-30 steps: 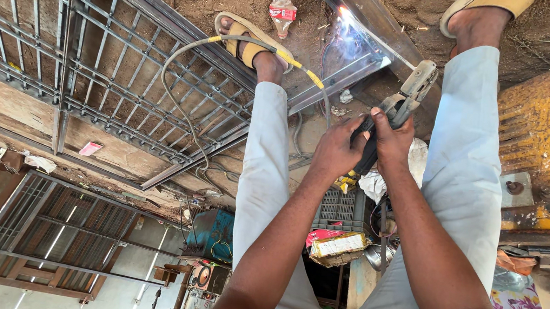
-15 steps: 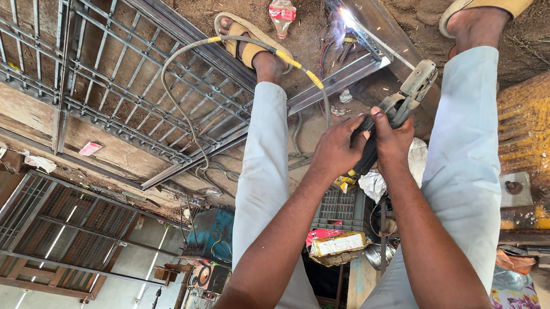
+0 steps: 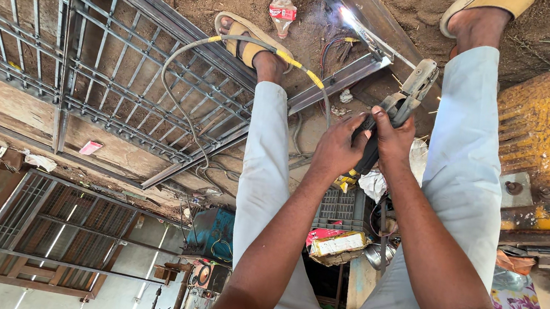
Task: The person welds a metal frame using a handheld welding torch, creating bright sparks as they join metal pieces. They reposition the frame and continue welding along different seams to secure the structure.
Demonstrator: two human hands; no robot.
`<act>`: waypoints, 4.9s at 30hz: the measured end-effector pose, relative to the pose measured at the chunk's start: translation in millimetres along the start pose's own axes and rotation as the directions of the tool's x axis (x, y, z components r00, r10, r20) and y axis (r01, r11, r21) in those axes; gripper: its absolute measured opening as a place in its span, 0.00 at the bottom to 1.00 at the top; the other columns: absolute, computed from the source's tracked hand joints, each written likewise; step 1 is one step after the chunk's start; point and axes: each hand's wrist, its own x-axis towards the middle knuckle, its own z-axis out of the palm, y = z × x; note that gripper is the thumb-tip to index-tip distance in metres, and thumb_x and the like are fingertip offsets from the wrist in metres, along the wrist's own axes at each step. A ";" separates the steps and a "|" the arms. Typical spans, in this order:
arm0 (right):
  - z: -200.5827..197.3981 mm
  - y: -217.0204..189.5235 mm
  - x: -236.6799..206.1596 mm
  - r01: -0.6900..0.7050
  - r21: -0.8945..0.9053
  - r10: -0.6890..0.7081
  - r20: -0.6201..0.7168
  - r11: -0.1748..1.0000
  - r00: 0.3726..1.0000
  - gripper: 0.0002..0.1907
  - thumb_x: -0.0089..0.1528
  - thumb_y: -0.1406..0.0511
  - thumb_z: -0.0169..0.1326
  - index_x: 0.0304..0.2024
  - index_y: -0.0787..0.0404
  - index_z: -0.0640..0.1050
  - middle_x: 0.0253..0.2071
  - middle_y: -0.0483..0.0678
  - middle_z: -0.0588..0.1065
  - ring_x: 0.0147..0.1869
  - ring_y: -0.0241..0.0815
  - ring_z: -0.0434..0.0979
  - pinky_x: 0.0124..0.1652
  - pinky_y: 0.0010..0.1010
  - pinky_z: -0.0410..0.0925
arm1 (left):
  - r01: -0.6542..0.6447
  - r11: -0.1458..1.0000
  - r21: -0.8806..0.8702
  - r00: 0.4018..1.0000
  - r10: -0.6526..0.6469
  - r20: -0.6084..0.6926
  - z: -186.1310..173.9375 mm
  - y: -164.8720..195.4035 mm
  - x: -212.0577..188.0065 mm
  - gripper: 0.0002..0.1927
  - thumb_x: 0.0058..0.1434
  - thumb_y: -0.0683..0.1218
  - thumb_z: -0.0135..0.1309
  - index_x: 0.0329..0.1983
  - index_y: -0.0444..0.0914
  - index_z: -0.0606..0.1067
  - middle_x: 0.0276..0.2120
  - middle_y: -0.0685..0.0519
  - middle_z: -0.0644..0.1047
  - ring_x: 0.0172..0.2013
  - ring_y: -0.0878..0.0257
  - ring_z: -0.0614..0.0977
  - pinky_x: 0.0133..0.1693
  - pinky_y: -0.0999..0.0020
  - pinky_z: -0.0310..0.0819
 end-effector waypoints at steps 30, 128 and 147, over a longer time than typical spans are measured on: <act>0.5 -3.4 3.9 0.038 -0.079 -0.038 0.003 0.996 0.999 0.20 0.60 0.62 0.69 0.48 0.61 0.74 0.40 0.41 0.77 0.41 0.32 0.76 0.42 0.26 0.72 | -0.005 0.999 0.034 1.000 0.004 0.019 1.1 -2.9 4.9 0.23 0.63 0.49 0.56 0.60 0.35 0.74 0.56 0.41 0.78 0.58 0.44 0.78 0.61 0.54 0.69; -28.1 17.2 -8.5 -0.130 -0.044 0.113 -0.281 0.990 0.953 0.18 0.59 0.64 0.68 0.46 0.62 0.74 0.36 0.42 0.75 0.33 0.33 0.74 0.32 0.28 0.71 | 0.139 0.988 0.061 0.961 -0.149 0.233 29.1 3.7 6.3 0.23 0.63 0.50 0.50 0.59 0.37 0.76 0.54 0.40 0.79 0.56 0.47 0.79 0.61 0.55 0.68; -26.3 20.0 -3.6 -0.066 -0.192 0.007 -0.292 0.979 0.956 0.18 0.58 0.64 0.70 0.44 0.61 0.76 0.38 0.42 0.78 0.38 0.33 0.76 0.39 0.27 0.72 | 0.085 0.996 0.004 0.982 -0.085 0.169 30.8 -1.3 5.9 0.21 0.63 0.50 0.50 0.59 0.39 0.76 0.54 0.40 0.79 0.56 0.44 0.79 0.59 0.52 0.70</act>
